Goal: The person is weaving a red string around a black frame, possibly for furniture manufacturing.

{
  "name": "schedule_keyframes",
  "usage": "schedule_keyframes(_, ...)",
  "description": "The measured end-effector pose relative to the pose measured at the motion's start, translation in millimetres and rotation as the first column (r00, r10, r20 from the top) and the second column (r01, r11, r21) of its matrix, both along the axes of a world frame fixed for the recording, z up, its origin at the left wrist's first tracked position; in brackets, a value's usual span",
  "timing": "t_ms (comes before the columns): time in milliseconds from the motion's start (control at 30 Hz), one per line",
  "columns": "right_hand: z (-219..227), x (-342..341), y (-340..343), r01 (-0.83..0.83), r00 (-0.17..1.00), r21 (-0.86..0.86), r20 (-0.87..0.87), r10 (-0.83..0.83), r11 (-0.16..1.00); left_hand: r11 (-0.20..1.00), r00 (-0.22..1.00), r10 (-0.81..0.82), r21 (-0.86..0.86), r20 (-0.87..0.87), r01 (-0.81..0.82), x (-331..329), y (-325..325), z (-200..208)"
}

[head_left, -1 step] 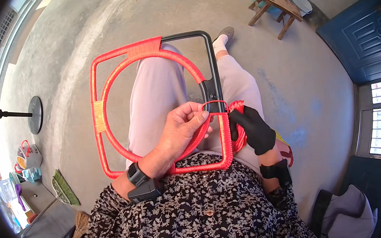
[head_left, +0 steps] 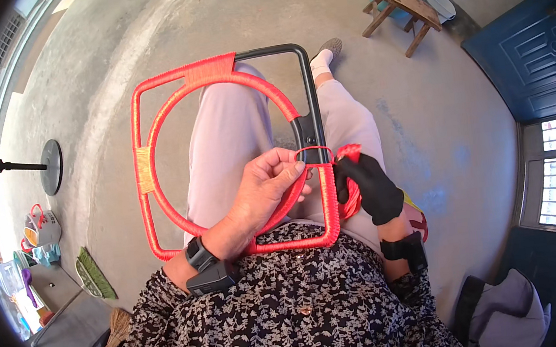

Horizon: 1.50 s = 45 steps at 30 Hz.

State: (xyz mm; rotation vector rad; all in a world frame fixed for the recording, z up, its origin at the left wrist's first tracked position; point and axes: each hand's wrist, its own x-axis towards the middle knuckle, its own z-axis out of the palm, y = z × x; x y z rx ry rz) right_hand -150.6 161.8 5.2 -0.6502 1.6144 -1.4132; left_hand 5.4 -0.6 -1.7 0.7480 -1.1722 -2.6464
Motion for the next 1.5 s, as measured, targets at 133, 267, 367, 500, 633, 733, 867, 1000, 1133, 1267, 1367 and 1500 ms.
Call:
schedule_keyframes(133,36.8,9.0,-12.9,0.097,0.981,0.089,0.159,-0.11,0.991,1.0,1.0,0.002,-0.004,-0.006,-0.002,-0.5,-0.3,-1.0)
schedule_keyframes(267,54.2,24.1,-6.7,0.014,0.996,0.18,0.082,-0.029,0.984,1.0,1.0,0.002,-0.024,-0.024,-0.003,1.5,-0.4,2.1)
schedule_keyframes(367,39.6,18.4,9.0,0.085,0.976,0.083,0.194,-0.1,0.993,0.997,1.0,0.009,0.072,-0.002,-0.009,0.9,-2.1,2.9)
schedule_keyframes(500,-13.7,-42.0,61.1,0.497,0.825,-0.068,0.348,-0.446,0.865,0.99,0.999,-0.025,0.138,0.026,0.021,0.0,-4.3,0.3)
schedule_keyframes(633,-71.8,-126.1,158.6,0.796,0.588,-0.231,0.513,-0.625,0.559,0.992,0.999,-0.028,0.121,0.024,0.025,0.6,-3.1,-1.4)
schedule_keyframes(733,-91.3,-159.8,213.4,0.794,0.602,-0.297,0.504,-0.619,0.53,0.993,0.999,-0.037,0.11,0.025,0.034,1.0,-2.0,-1.4)
schedule_keyframes(867,-53.3,-137.7,206.3,0.874,0.486,-0.206,0.363,-0.795,0.44,0.988,0.999,0.034,0.151,0.018,-0.036,-1.1,1.8,-5.2)
schedule_keyframes(1000,0.3,-64.0,116.3,0.168,0.977,-0.025,-0.128,-0.17,0.985,0.998,0.998,0.044,0.042,0.037,-0.046,-1.2,0.2,-12.4)
schedule_keyframes(1133,-14.2,-0.1,7.3,-0.315,0.871,0.202,-0.327,0.367,0.928,0.999,0.999,-0.016,0.035,0.047,0.015,-1.0,-1.8,-13.4)
schedule_keyframes(1267,-38.6,2.6,-40.2,-0.146,0.923,0.078,-0.348,0.164,0.986,1.0,0.997,0.016,-0.028,0.072,-0.014,-0.8,-0.2,-5.7)
schedule_keyframes(1367,-29.3,-8.3,-42.7,0.209,0.971,-0.138,-0.092,-0.222,0.968,0.896,0.974,0.223,-0.387,-0.032,-0.218,-2.1,4.4,0.3)
schedule_keyframes(1500,1.5,-5.1,-47.3,0.004,0.631,-0.243,-0.752,-0.191,0.97,0.509,0.911,0.315,-0.763,-0.264,-0.397,-1.0,5.7,7.7)
